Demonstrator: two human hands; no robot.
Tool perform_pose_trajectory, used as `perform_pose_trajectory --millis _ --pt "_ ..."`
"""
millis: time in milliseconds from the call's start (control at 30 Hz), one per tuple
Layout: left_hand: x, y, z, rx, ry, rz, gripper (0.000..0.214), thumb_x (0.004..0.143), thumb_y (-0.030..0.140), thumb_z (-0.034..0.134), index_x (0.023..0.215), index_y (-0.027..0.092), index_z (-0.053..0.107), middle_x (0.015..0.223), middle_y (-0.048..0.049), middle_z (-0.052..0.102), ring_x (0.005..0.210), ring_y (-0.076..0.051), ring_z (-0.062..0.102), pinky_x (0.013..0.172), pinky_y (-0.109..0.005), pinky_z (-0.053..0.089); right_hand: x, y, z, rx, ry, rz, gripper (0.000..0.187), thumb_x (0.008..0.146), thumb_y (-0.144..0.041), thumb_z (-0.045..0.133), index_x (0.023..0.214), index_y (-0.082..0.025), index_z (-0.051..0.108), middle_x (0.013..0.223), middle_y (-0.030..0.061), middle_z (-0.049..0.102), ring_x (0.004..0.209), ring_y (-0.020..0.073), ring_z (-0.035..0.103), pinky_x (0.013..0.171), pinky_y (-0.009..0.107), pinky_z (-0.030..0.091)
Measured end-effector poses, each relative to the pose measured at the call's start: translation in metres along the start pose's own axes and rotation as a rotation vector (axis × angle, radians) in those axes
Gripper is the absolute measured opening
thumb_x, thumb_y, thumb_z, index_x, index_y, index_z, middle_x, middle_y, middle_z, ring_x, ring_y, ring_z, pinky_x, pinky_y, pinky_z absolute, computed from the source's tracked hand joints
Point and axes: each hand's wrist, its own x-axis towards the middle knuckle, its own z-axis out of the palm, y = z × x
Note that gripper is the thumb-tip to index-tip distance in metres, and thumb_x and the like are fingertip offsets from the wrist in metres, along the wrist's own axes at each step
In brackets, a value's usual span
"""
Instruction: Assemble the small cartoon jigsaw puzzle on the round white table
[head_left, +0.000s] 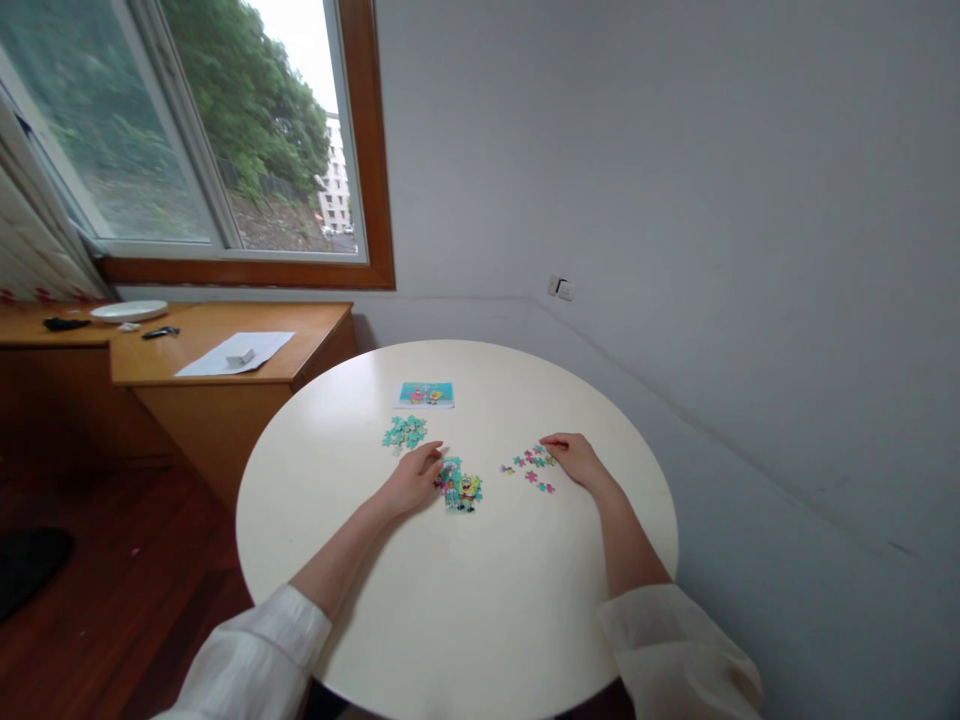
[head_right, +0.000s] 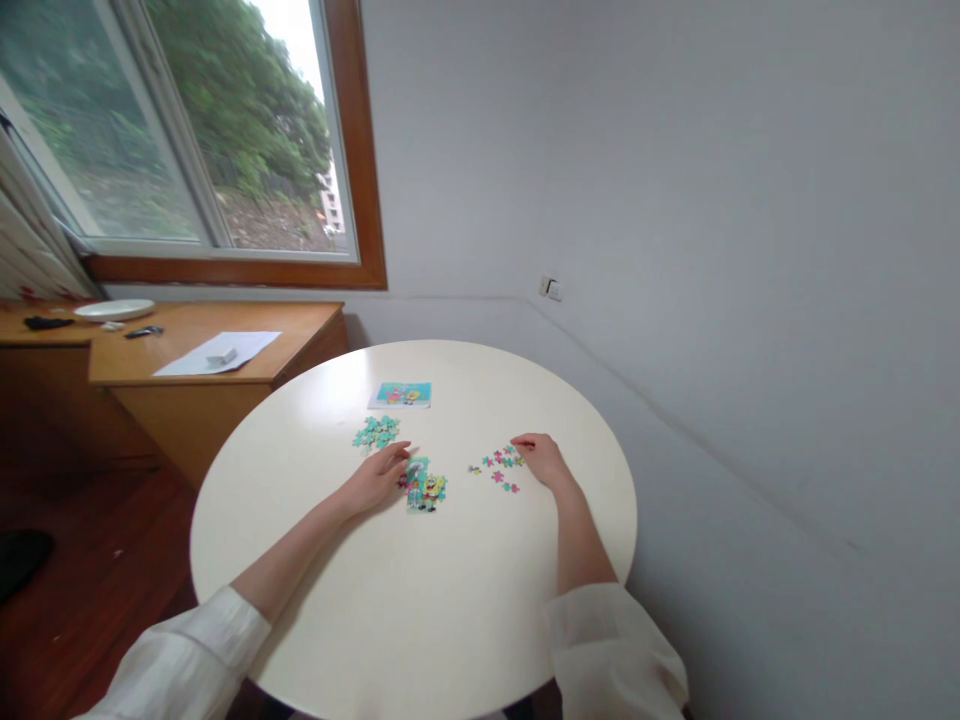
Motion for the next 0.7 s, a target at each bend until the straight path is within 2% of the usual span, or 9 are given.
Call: perform_pose_trajectory --millis 433,700 --pt "0.0000 -0.0014 0.0000 0.002 -0.011 -0.008 0.041 0.081 0.028 0.045 0.118 0.011 0.050 0.111 -0.0148 0.060 0.103 -0.024 0.055 0.091 -0.039 0.042 -0.0018 -0.0059 -0.0012 -0.054 0.001 -0.007 0.023 0.072 -0.019 0.051 0.083 -0.016 0.071 0.089 0.0072 0.070 0.084 0.0179 0.063 0.080 0.029 0.045" --pt "0.0002 -0.0014 0.0005 0.014 -0.017 -0.023 0.041 0.080 0.026 0.045 0.118 0.011 0.051 0.112 -0.0144 0.059 0.105 -0.023 0.054 0.092 -0.039 0.041 -0.0018 -0.0067 -0.0005 -0.048 -0.023 0.001 0.023 0.071 -0.016 0.051 0.084 -0.016 0.071 0.088 0.0067 0.071 0.081 0.0173 0.063 0.077 0.027 0.046"
